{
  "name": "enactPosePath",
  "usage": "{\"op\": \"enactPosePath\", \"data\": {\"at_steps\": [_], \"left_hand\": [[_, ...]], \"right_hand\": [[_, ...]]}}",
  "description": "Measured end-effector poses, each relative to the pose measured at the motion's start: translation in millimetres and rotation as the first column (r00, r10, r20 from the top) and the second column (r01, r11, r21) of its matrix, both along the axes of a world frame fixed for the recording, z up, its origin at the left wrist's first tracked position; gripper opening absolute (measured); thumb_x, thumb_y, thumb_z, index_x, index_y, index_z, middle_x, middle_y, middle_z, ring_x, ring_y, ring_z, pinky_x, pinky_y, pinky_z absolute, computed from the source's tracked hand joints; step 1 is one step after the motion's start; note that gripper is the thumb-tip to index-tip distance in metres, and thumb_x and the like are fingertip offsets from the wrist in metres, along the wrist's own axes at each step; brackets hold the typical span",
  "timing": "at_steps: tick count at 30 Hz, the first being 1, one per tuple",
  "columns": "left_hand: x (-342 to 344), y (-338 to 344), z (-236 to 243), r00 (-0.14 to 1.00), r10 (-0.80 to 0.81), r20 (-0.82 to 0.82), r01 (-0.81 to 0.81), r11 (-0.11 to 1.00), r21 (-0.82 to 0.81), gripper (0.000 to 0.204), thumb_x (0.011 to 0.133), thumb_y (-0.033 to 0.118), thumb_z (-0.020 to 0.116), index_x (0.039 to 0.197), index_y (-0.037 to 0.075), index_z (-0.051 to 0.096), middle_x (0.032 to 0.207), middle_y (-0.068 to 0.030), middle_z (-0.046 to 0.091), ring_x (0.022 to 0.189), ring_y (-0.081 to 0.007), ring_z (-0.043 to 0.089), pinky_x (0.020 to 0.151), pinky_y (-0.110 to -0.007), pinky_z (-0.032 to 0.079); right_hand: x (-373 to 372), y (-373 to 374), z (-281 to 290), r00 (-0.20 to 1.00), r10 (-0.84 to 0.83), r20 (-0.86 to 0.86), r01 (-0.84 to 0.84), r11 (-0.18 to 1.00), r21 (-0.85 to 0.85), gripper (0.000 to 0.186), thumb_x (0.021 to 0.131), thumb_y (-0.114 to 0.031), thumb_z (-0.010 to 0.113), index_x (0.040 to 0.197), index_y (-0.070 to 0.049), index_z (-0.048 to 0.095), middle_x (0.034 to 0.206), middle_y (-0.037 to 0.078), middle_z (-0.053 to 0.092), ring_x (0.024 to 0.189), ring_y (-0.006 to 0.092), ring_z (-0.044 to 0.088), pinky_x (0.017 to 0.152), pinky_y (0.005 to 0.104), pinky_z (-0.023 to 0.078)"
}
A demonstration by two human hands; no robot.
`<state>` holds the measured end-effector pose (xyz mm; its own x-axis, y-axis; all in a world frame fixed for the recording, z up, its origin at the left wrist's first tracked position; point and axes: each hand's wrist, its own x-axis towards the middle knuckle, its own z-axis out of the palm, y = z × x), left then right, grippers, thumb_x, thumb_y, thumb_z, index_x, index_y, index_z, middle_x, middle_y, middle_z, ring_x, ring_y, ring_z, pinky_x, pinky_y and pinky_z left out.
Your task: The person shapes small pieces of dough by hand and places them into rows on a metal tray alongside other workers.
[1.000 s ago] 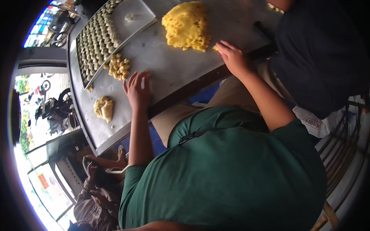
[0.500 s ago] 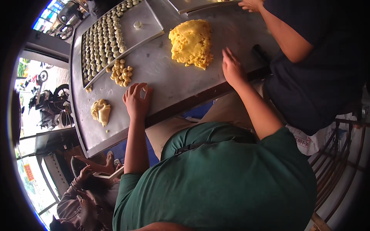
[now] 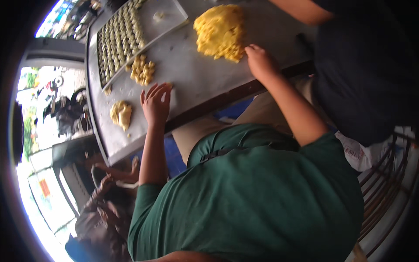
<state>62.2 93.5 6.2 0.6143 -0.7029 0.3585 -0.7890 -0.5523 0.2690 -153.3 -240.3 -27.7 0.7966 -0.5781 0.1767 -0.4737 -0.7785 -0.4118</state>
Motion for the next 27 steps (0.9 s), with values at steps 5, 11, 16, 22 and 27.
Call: {"op": "enactPosePath", "data": {"at_steps": [5,11,16,22,27], "left_hand": [[27,13,5,0.995,-0.101,0.020,0.099,0.989,0.108,0.024,0.097,0.038,0.067,0.093,0.018,0.079,0.122,0.0046,0.074,0.130,-0.0244,0.061,0.117,-0.051,0.033],[50,-98,20,0.970,0.052,0.237,0.041,0.928,-0.370,0.025,0.095,0.035,0.067,0.080,0.014,0.068,0.086,-0.0034,0.065,0.092,-0.0271,0.062,0.091,-0.046,0.042],[42,-108,-10,0.946,-0.058,0.318,0.137,0.963,-0.233,0.021,0.094,0.032,0.064,0.085,0.014,0.068,0.090,-0.0049,0.067,0.093,-0.0294,0.062,0.090,-0.044,0.042],[40,-91,-9,0.975,0.168,0.148,-0.124,0.956,-0.267,0.030,0.101,0.034,0.053,0.087,0.012,0.068,0.094,-0.0085,0.069,0.093,-0.0322,0.062,0.092,-0.045,0.042],[46,-68,-15,0.966,0.184,-0.183,-0.241,0.896,-0.374,0.034,0.102,0.039,0.055,0.085,0.011,0.066,0.086,-0.0087,0.069,0.088,-0.0329,0.065,0.082,-0.047,0.044]], "right_hand": [[-45,-2,13,0.909,0.209,0.361,-0.187,0.978,-0.096,0.036,0.094,-0.010,0.068,0.130,-0.011,0.066,0.130,0.018,0.066,0.118,0.0379,0.065,0.093,0.0445,0.055],[-25,-33,5,0.976,-0.029,0.218,0.050,0.994,-0.093,0.039,0.092,-0.020,0.076,0.129,-0.011,0.068,0.110,0.014,0.070,0.100,0.0363,0.067,0.087,0.0449,0.054],[-12,-19,3,0.957,0.050,0.284,0.013,0.977,-0.215,0.040,0.093,-0.026,0.074,0.130,-0.011,0.068,0.113,0.013,0.070,0.104,0.0360,0.066,0.090,0.0448,0.053],[-20,-36,-6,0.964,-0.002,0.265,0.099,0.929,-0.356,0.047,0.089,-0.033,0.079,0.132,-0.018,0.069,0.113,0.012,0.070,0.102,0.0339,0.064,0.090,0.0434,0.053],[-17,-27,-3,0.947,-0.014,0.321,0.026,0.999,-0.035,0.053,0.087,-0.032,0.080,0.137,-0.018,0.065,0.114,0.013,0.070,0.102,0.0334,0.066,0.089,0.0436,0.054]]}}
